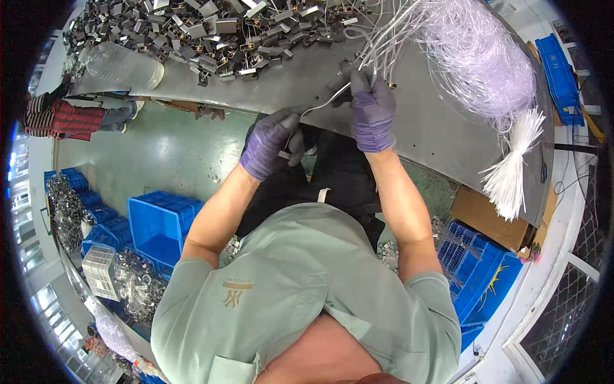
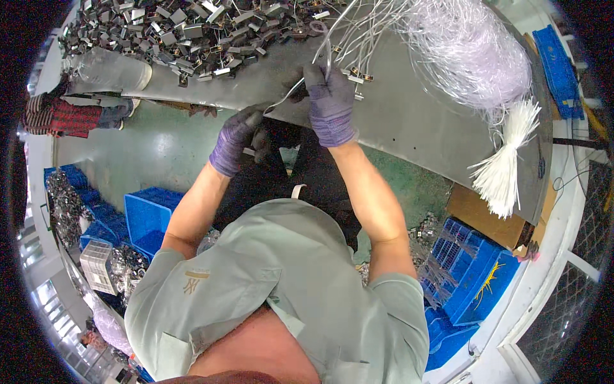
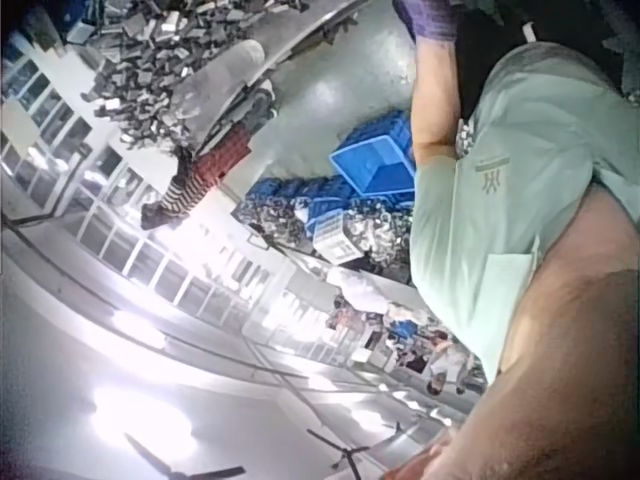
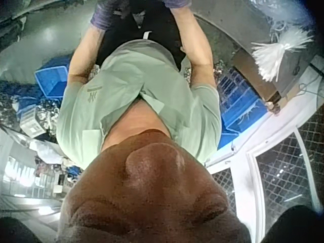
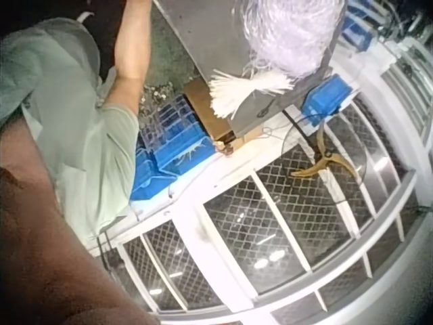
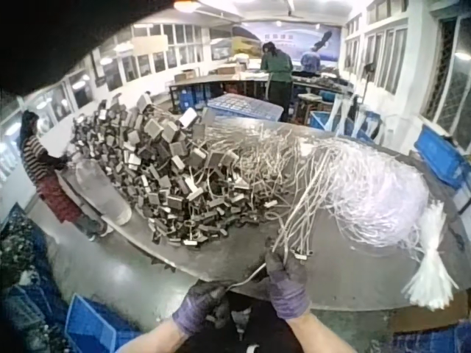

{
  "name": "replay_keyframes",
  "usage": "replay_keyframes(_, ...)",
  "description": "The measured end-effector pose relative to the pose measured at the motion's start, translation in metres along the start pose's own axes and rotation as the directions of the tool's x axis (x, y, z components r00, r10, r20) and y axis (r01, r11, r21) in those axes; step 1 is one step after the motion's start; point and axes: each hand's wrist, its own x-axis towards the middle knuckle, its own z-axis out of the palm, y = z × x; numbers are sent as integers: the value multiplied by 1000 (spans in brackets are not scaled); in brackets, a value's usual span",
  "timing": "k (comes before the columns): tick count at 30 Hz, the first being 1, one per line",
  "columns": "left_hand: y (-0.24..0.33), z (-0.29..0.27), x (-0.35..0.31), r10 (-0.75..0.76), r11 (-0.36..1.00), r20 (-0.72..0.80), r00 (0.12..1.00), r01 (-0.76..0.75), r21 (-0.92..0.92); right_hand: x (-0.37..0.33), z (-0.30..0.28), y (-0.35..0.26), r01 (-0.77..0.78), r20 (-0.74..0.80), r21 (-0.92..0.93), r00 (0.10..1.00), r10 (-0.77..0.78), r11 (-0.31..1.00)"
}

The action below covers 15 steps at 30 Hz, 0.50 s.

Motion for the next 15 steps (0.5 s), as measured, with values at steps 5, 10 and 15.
replay_keyframes(5, -7, 26, -2, -16, 1000, -19, 1000, 16, 25, 6, 11, 27, 214, -252, -252, 927, -278, 944)
replay_keyframes(10, 10, 40, -11, -23, 972, 55, 998, 10, 237, 18, 19, 38, 274, -386, -482, 786, -482, 832)
replay_keyframes(15, 10, 20, 1, -116, 950, 164, 980, 61, 306, 32, -4, 4, 207, -191, -343, 940, -284, 916)
